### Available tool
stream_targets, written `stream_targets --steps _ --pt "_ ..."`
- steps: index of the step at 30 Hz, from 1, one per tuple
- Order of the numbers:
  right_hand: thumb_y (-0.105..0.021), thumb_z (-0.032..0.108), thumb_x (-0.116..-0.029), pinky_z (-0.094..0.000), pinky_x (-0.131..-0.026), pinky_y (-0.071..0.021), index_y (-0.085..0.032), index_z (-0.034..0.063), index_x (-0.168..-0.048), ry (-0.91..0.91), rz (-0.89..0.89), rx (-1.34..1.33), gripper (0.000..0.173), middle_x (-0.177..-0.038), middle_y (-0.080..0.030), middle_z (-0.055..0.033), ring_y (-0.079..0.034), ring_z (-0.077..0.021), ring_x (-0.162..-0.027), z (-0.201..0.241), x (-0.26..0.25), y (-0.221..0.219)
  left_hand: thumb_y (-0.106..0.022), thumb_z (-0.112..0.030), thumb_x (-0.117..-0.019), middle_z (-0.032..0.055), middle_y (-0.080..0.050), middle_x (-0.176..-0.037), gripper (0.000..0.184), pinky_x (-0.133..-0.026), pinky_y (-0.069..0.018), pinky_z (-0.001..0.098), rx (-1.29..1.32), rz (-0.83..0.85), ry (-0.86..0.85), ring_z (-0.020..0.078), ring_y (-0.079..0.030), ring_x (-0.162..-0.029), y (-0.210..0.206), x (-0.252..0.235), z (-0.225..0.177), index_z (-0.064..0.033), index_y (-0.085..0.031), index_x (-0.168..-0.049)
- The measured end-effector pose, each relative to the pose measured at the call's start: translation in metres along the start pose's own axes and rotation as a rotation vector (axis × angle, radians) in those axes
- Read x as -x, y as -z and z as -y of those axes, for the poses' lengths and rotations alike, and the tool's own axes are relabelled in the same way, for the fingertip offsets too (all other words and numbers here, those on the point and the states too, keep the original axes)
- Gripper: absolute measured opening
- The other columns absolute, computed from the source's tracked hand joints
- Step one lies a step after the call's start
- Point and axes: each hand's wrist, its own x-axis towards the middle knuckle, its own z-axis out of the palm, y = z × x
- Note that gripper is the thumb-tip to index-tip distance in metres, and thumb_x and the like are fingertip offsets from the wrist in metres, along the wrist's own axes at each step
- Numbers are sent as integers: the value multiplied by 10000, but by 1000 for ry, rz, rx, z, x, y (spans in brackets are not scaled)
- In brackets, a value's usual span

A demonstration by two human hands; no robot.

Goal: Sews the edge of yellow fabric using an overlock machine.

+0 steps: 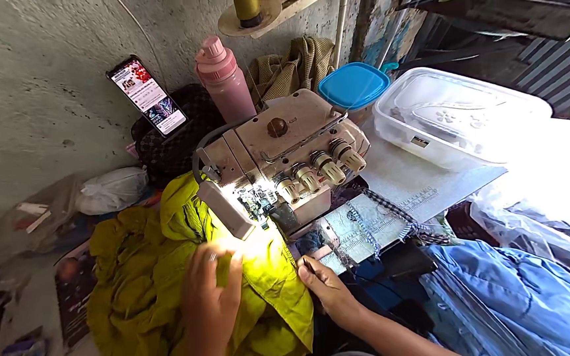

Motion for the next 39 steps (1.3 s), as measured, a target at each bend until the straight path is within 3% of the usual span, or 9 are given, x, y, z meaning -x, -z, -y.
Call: stream_targets --steps 3,7,11,15,17,19,21,24,39 --pt "-483 193 -1068 -88 -485 -387 -603 193 -1036 -132 -25 -151 125 -802 -605 168 -480 103 -562 0 6 3 -554 -394 -1015 89 -716 -797 429 -671 -551 409 12 162 188 201 -683 -725 17 39 -22 -19 -739 -915" --pt "-619 73 -967 -103 -576 -446 -624 152 -1018 -91 -15 -114 94 -843 -625 158 -529 93 -640 -4 3 1 -674 -367 -921 -56 -675 -715 315 -551 -476 167 249 205 364 -35 -560 -575 -17 69 -20 -59 -741 -911" --pt "-680 176 -956 -143 -732 -511 -600 140 -961 0 -53 6 87 -865 -621 132 -592 71 -784 0 9 -6 -567 -119 -983 -88 -631 -779 97 -632 -537 146 539 141 420 -61 -607 -673 -7 60 -18 -31 -607 -969" --pt "-635 228 -999 -134 -744 -496 -563 124 -958 20 -67 47 134 -853 -589 118 -572 78 -790 -5 15 -11 -646 -173 -935 -41 -662 -900 156 -635 -491 147 331 3 273 -36 -584 -742 11 40 -8 -44 -635 -1021" --pt "-626 225 -1003 -148 -740 -505 -579 106 -974 -14 -82 28 131 -847 -601 101 -584 60 -781 -16 11 -8 -633 -293 -968 104 -667 -1116 294 -792 -461 261 100 -95 73 110 -588 -1001 12 30 -18 -36 -621 -1111" --pt "-607 242 -1016 -139 -736 -493 -572 108 -973 10 -85 72 144 -842 -588 104 -570 70 -775 -18 15 -8 -528 -390 -1036 78 -642 -1236 275 -993 -394 357 -89 -113 -89 201 -547 -1199 11 24 -43 -154 -632 -1134" --pt "-574 228 -1038 -125 -723 -494 -564 86 -981 82 -74 123 153 -835 -590 85 -570 76 -766 -15 26 -11 -473 -396 -1045 69 -674 -1237 319 -966 -372 442 -259 -69 -187 283 -562 -1175 -4 22 -58 -193 -692 -1155" --pt "-542 215 -1054 -105 -701 -479 -549 61 -994 127 -88 168 166 -817 -586 64 -561 81 -744 -13 36 -12 -471 -348 -1015 41 -749 -1189 383 -837 -511 403 -371 9 -255 281 -682 -1053 -31 19 -44 -155 -781 -1131" --pt "-530 208 -1060 -111 -699 -479 -560 35 -1015 139 -81 183 182 -811 -577 42 -557 65 -734 -2 3 -11 -543 -305 -971 62 -754 -1151 306 -916 -520 338 -168 61 -162 230 -683 -1097 -32 -10 -16 -119 -770 -1062"
